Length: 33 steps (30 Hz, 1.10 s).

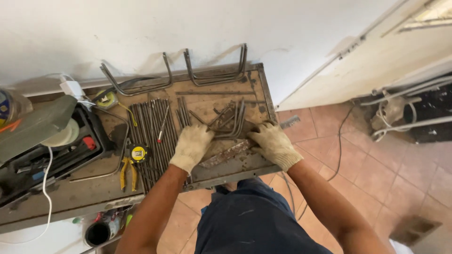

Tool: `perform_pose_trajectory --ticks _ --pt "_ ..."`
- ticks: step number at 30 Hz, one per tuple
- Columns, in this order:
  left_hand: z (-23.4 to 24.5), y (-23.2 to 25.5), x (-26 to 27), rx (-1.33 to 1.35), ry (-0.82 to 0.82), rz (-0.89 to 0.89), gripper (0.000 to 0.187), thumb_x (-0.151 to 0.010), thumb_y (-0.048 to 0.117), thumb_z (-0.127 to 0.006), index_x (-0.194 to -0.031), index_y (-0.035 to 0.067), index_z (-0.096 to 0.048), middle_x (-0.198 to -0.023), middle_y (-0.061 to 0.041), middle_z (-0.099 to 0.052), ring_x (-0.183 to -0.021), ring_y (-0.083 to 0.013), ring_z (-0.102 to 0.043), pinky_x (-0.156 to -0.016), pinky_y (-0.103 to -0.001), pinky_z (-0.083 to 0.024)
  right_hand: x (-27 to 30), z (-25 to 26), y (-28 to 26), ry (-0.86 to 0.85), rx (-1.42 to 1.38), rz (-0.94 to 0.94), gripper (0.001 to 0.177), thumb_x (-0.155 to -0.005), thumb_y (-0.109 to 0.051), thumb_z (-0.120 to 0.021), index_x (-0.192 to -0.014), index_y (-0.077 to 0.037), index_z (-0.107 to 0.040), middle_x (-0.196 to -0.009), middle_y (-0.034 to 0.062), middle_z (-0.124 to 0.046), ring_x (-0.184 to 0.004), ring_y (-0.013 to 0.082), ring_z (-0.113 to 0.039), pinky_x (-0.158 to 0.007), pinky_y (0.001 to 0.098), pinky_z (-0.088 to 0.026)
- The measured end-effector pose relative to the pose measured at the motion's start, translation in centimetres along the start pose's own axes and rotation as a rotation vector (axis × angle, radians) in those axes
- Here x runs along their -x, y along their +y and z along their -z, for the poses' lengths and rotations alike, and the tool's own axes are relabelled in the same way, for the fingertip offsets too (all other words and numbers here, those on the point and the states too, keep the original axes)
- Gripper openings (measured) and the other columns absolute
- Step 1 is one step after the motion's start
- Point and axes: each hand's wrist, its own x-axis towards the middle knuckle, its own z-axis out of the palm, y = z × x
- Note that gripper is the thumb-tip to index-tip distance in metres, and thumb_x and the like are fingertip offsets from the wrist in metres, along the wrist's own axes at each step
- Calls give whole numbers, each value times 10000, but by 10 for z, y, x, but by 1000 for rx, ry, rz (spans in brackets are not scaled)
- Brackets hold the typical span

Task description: Measuring and bending metal rods using a manual bending tool on a workbench

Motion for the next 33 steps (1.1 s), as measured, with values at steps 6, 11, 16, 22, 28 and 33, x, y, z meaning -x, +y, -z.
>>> perform_pose_trajectory --ticks 6,11,16,22,28,33 --pt "39 -17 -17 88 -19 123 224 -809 444 -721 -792 228 -777 -744 -10 -721 -718 -237 -733 -596 -362 -603 23 41 -16 -66 -141 -217 592 -759 -511 -820 -1292 -305 -666 -1275 93 -640 -1312 321 -557 -1075 507 -497" --pt "139 -7 -18 456 -32 328 324 -1005 481 -550 -974 249 -774 -937 -44 -755 -884 -298 -748 -735 -412 -611 67 49 5 96 -329 -522 609 -766 -491 -803 -1337 -349 -643 -1361 -38 -619 -1240 257 -622 -1043 465 -551" --pt "170 32 -21 781 -67 354 257 -1009 375 -564 -1067 211 -753 -1039 -105 -751 -1029 -362 -710 -836 -513 -572 94 82 10 364 -762 -591 471 -885 -428 -743 -1328 -285 -669 -1274 16 -694 -1216 247 -653 -1026 424 -536" --pt "181 98 -31 961 -374 344 304 -984 346 -551 -1174 192 -732 -1107 -108 -769 -1165 -331 -685 -997 -513 -527 119 99 13 214 -1215 -622 343 -936 -197 -649 -1264 -127 -722 -971 187 -763 -914 273 -737 -785 413 -612" --pt "108 155 -51 856 -459 299 326 -1000 383 -533 -1205 206 -714 -1187 -94 -746 -1198 -328 -659 -1042 -500 -511 155 62 28 71 -1441 -797 329 -953 -174 -630 -1230 -9 -695 -686 204 -703 -609 240 -707 -496 314 -586" --pt "89 188 -68 731 -528 332 362 -1016 464 -481 -1186 237 -706 -1175 -72 -746 -1182 -307 -672 -1038 -491 -524 161 38 53 46 -1333 -774 397 -929 -222 -613 -1317 -182 -687 -610 102 -692 -561 187 -694 -488 301 -602"
